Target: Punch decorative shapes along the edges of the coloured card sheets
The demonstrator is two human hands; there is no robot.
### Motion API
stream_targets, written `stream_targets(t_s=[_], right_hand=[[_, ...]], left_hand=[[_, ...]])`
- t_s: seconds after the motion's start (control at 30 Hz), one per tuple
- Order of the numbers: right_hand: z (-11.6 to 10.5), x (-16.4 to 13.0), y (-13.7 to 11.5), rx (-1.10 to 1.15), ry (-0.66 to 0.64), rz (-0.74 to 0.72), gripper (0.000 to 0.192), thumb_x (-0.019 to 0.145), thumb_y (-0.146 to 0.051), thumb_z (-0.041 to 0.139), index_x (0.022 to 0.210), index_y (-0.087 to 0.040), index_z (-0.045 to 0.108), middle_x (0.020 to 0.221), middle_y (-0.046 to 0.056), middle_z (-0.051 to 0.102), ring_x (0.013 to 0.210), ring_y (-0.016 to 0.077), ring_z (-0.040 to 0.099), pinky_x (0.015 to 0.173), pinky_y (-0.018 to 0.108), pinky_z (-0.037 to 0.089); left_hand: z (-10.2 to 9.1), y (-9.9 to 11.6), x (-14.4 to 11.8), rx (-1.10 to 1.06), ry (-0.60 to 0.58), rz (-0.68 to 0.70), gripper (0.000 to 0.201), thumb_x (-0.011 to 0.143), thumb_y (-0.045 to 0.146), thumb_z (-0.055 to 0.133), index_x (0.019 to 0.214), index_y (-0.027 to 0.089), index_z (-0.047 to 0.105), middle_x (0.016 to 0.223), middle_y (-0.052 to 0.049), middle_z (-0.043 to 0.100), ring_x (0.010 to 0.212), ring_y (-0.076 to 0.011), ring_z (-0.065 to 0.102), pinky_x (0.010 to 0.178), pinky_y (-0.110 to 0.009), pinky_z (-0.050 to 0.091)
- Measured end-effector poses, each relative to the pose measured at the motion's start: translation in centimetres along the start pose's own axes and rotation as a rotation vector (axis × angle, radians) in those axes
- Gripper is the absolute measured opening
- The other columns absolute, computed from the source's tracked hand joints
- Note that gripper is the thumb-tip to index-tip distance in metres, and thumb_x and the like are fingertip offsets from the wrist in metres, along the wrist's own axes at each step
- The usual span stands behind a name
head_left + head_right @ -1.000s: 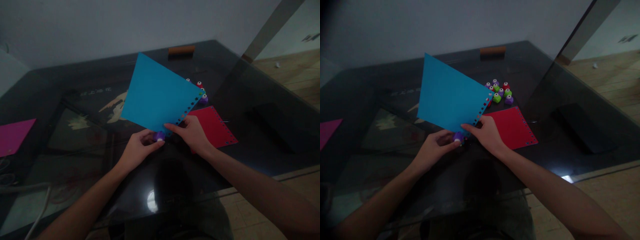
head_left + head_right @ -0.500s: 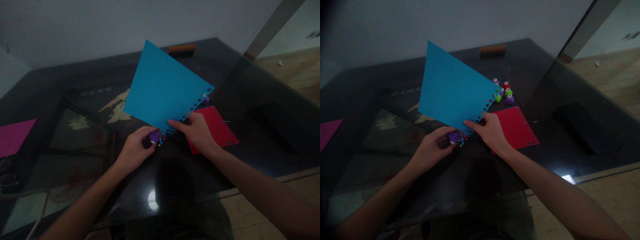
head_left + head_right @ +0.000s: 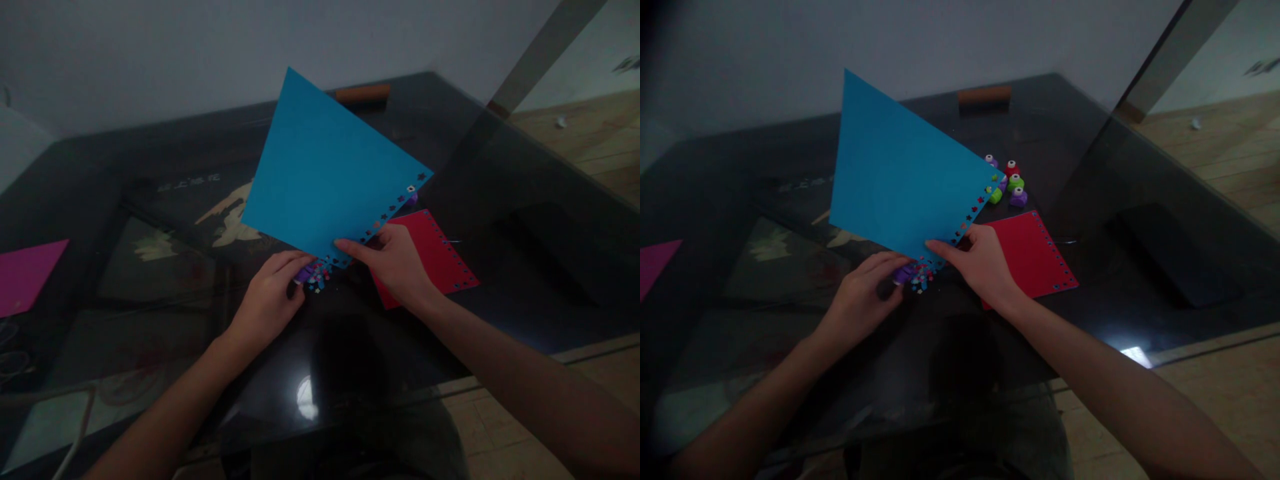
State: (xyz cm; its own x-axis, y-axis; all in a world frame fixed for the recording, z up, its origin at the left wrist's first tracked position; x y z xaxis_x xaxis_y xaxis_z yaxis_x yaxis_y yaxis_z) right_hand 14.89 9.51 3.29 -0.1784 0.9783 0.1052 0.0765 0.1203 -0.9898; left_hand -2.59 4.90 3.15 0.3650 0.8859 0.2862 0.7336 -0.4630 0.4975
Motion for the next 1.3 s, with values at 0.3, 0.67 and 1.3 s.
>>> stream_targets(t_s=[0.3,0.67,1.3], right_hand=[[0.1,0.0,-0.1,0.015,-0.007,0.012,0.016,0.071,-0.034,0.073,0.076,-0.019,0.070,0.083,0.002,0.073,0.075,0.0194,0.065,0.073,0.034,0.050],[0.1,0.1,0.3,0.045,-0.016,0.022,0.017,0.072,-0.036,0.072,0.073,-0.019,0.068,0.077,0.002,0.071,0.074,0.0200,0.064,0.069,0.033,0.050],[-0.3,0.2,0.4,0.042,0.019,0.018,0.021,0.072,-0.039,0.070,0.076,-0.019,0.069,0.079,0.002,0.071,0.070,0.0178,0.062,0.068,0.034,0.051]], left_hand=[[0.2,0.2,-0.1,0.179,-0.056,0.165,0.042,0.077,-0.003,0.045,0.113,0.013,0.060,0.110,-0.011,0.063,0.107,-0.0254,0.052,0.092,-0.044,0.046],[-0.6,-0.6,0.1,-0.023,0.034,-0.101,0.033,0.075,0.014,0.054,0.107,0.016,0.061,0.106,-0.009,0.066,0.098,-0.0235,0.061,0.089,-0.038,0.049],[-0.1,-1.9,0.3,-0.814,-0.013,-0.510,0.036,0.072,0.032,0.071,0.104,0.018,0.062,0.106,-0.008,0.070,0.098,-0.0239,0.066,0.091,-0.042,0.050]])
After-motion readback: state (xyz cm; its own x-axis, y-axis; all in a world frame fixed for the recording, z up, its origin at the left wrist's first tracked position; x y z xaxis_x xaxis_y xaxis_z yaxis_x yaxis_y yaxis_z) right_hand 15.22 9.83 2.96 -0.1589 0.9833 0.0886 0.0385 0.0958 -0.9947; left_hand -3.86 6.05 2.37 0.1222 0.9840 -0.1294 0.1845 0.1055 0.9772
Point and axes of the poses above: each hand's wrist, its own x-axis towards the middle knuckle, its own z-axis out of the palm, y = z × x, the point moved 4 cm from there along x, towards the middle knuckle
